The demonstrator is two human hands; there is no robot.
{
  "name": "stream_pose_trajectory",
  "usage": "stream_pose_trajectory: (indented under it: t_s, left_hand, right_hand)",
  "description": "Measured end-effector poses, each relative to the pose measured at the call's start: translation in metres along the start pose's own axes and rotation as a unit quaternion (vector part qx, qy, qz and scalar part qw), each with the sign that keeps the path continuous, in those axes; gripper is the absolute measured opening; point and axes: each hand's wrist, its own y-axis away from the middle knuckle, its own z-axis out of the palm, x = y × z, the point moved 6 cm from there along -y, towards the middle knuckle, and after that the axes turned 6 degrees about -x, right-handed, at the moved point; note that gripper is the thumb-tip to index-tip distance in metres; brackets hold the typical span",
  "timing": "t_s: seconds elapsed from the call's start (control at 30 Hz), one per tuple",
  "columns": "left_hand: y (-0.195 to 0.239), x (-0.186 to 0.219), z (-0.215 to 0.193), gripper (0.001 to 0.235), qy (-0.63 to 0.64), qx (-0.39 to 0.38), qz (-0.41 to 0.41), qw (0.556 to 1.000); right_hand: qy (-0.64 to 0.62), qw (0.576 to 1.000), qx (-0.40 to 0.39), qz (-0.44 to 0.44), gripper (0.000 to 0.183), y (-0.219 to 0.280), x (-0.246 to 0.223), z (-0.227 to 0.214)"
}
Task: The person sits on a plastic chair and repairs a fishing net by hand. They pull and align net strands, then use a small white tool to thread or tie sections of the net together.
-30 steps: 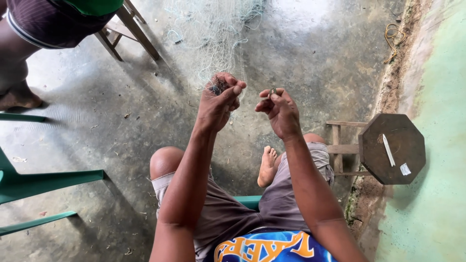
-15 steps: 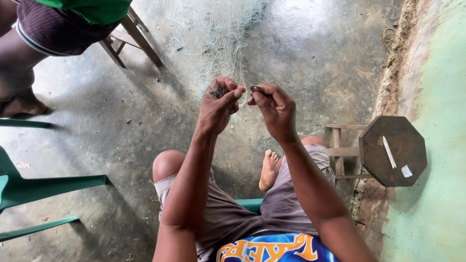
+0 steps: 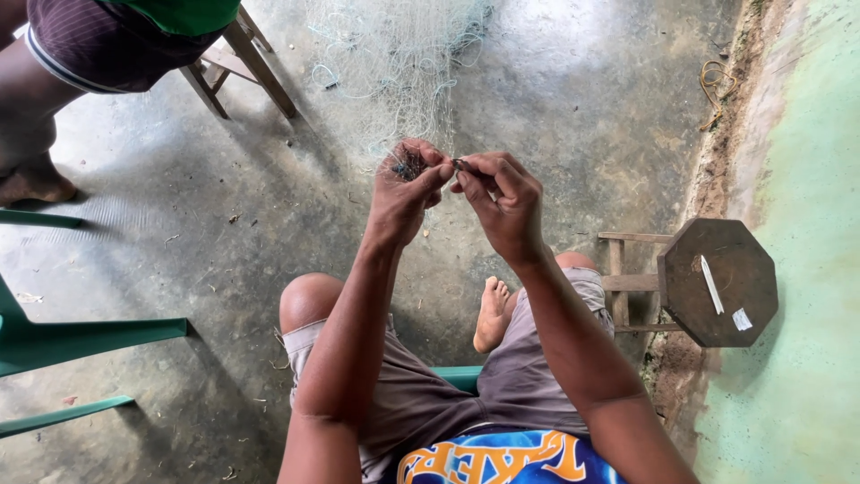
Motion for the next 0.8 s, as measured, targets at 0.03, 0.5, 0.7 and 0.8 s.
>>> stream_pose_trajectory:
  t_s: [0.03, 0.5, 0.7, 0.8]
  left_hand:
    - [0.001, 0.003, 0.002, 0.037, 0.0, 0.001, 0.001, 1.0]
    - [0.007, 0.018, 0.009, 0.035, -0.043, -0.007, -0.002, 0.999]
    - [0.008, 0.019, 0.007, 0.035, -0.05, -0.011, -0.004, 0.999]
    - [0.008, 0.019, 0.007, 0.034, -0.054, -0.013, -0.003, 0.998]
  right_hand:
    - [0.0, 1.0, -0.001, 0.0, 0.008, -0.001, -0.001, 0.0]
    - [-0.087, 0.995, 0.002, 0.046, 0.01, 0.002, 0.016, 0.001]
    - [-0.117, 0.99, -0.015, 0.082, 0.011, 0.003, 0.026, 0.002]
    - [-0.117, 0.989, -0.02, 0.092, 0.01, 0.003, 0.027, 0.002]
